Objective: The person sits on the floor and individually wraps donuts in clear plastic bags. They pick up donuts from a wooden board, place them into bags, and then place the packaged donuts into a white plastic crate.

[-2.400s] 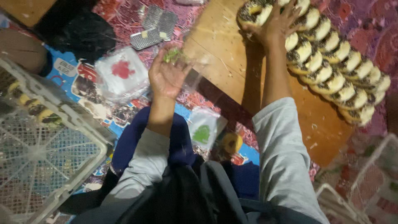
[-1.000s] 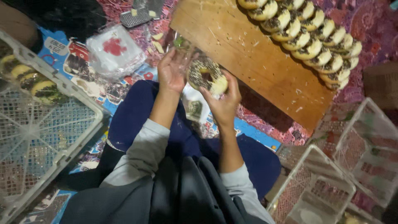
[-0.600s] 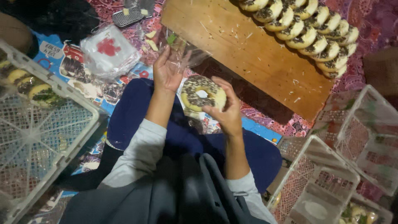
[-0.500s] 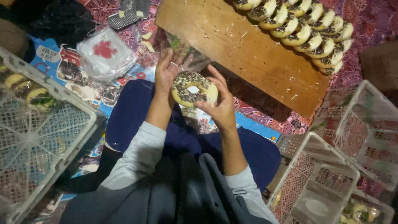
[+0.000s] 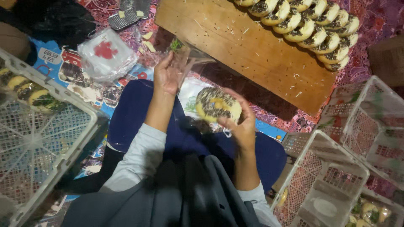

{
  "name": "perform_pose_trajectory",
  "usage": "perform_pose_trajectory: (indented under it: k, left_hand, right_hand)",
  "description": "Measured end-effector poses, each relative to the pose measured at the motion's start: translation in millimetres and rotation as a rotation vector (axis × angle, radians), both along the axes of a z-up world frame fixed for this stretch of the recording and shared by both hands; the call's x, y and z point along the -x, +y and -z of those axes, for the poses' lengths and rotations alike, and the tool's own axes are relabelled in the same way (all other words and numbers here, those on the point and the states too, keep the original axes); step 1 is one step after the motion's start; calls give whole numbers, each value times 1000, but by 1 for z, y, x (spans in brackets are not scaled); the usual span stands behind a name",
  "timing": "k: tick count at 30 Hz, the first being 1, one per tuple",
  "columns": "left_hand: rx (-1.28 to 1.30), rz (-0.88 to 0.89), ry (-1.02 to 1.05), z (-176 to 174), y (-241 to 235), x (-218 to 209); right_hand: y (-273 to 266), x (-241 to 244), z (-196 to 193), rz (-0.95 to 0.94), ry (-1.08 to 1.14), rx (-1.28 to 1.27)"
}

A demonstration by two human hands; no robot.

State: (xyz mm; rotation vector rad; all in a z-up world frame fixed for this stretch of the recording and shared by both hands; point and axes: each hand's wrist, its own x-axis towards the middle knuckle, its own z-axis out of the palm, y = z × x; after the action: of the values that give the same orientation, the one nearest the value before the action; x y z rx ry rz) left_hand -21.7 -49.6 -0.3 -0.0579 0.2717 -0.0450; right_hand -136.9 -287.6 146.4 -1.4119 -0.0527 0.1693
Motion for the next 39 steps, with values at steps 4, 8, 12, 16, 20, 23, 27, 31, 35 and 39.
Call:
perform_pose_trajectory:
  k: [4,8,12,16,20,23,27,31,35,39]
  left_hand:
    - [-231,-37,-51,-4,-38,17]
    - [-341,-168,-168,-23,-69,29]
    - [-485,-98,-120,-51,-105,50]
    - [-1421,-409,-293,-72,-103,85]
    - [-2140,-224,-701,-64,-51,114]
    - [-2245,-289,-683,-55,-17,132]
    - [-2192,-365,-340,-52,9,175]
    - [-1611,-183,126,-46,37,212]
    - [-1322,-157,200,-37,53,216]
    - [-1353,-223,168,-28,45,209]
  right_hand:
    - [20,-16,10,154,-411,492]
    - [48,-37,27,291,-603,630]
    - [55,-48,45,403,-595,713]
    - [42,-59,55,302,-299,548]
    - [36,-52,66,-11,-128,332]
    - [39,-44,67,-285,-67,168]
    - [54,-23,59,-470,67,648]
    - [90,5,37,-420,-485,791]
    - [123,17,20,-490,-837,670]
    - [131,9,33,-426,-788,707]
